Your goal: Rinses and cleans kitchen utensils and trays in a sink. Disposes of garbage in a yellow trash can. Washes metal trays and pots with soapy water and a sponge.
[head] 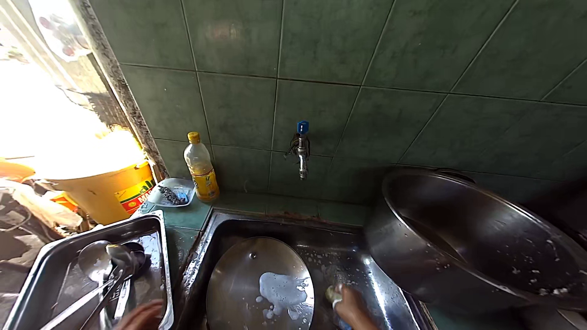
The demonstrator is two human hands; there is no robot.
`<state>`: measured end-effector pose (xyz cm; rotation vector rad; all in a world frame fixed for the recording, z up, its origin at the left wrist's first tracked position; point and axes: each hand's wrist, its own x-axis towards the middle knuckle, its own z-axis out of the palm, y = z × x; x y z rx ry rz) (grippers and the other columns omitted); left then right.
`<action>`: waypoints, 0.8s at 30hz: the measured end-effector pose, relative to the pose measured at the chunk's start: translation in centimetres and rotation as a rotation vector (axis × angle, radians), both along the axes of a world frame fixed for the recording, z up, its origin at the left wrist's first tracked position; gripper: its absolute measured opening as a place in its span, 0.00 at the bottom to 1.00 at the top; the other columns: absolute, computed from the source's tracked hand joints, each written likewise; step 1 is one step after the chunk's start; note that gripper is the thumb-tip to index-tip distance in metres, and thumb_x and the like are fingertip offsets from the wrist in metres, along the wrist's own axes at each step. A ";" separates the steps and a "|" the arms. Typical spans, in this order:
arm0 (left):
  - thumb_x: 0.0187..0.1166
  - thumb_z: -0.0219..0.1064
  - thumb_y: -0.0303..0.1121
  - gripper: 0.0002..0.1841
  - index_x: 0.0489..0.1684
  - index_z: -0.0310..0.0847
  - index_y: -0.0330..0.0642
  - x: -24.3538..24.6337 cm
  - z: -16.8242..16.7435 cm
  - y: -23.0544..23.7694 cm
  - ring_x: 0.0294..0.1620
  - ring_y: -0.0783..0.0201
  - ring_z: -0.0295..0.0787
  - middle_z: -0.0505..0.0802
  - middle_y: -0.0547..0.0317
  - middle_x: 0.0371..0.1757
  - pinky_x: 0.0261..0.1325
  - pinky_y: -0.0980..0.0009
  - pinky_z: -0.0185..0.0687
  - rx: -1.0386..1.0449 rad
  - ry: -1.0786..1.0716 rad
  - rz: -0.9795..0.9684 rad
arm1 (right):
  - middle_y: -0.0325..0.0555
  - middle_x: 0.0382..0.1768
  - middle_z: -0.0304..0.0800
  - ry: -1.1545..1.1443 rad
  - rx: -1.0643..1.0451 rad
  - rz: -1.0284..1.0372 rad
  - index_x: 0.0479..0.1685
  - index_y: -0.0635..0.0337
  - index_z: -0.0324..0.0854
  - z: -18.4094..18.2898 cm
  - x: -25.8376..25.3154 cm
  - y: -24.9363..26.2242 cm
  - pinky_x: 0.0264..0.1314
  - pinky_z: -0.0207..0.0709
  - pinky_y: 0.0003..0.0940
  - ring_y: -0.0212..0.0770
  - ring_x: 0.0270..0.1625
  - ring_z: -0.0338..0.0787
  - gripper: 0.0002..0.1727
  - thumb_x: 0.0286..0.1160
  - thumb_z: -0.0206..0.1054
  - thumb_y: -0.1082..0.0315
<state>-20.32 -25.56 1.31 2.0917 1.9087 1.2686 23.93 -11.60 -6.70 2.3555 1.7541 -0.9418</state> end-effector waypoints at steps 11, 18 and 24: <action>0.93 0.53 0.40 0.25 0.84 0.67 0.36 8.9 -6.6 12.4 0.71 0.38 0.86 0.89 0.33 0.66 0.75 0.43 0.76 -0.955 -0.268 0.360 | 0.72 0.82 0.68 -0.079 0.280 0.318 0.86 0.59 0.69 0.7 -10.9 1.1 0.84 0.67 0.56 0.68 0.83 0.72 0.32 0.78 0.64 0.68; 0.94 0.48 0.31 0.27 0.93 0.59 0.43 12.2 -7.6 10.8 0.54 0.42 0.94 0.95 0.38 0.55 0.63 0.46 0.83 -0.676 -0.387 0.331 | 0.73 0.75 0.77 0.247 0.437 0.609 0.67 0.68 0.86 -1.9 -18.2 -3.7 0.81 0.72 0.56 0.67 0.79 0.77 0.22 0.72 0.67 0.71; 0.89 0.50 0.25 0.28 0.91 0.63 0.46 11.6 -7.8 11.5 0.44 0.45 0.94 0.96 0.41 0.43 0.57 0.50 0.85 -0.651 -0.374 0.254 | 0.69 0.76 0.76 0.017 0.384 0.365 0.66 0.72 0.84 -3.6 -10.3 2.5 0.83 0.70 0.51 0.62 0.79 0.78 0.20 0.75 0.63 0.75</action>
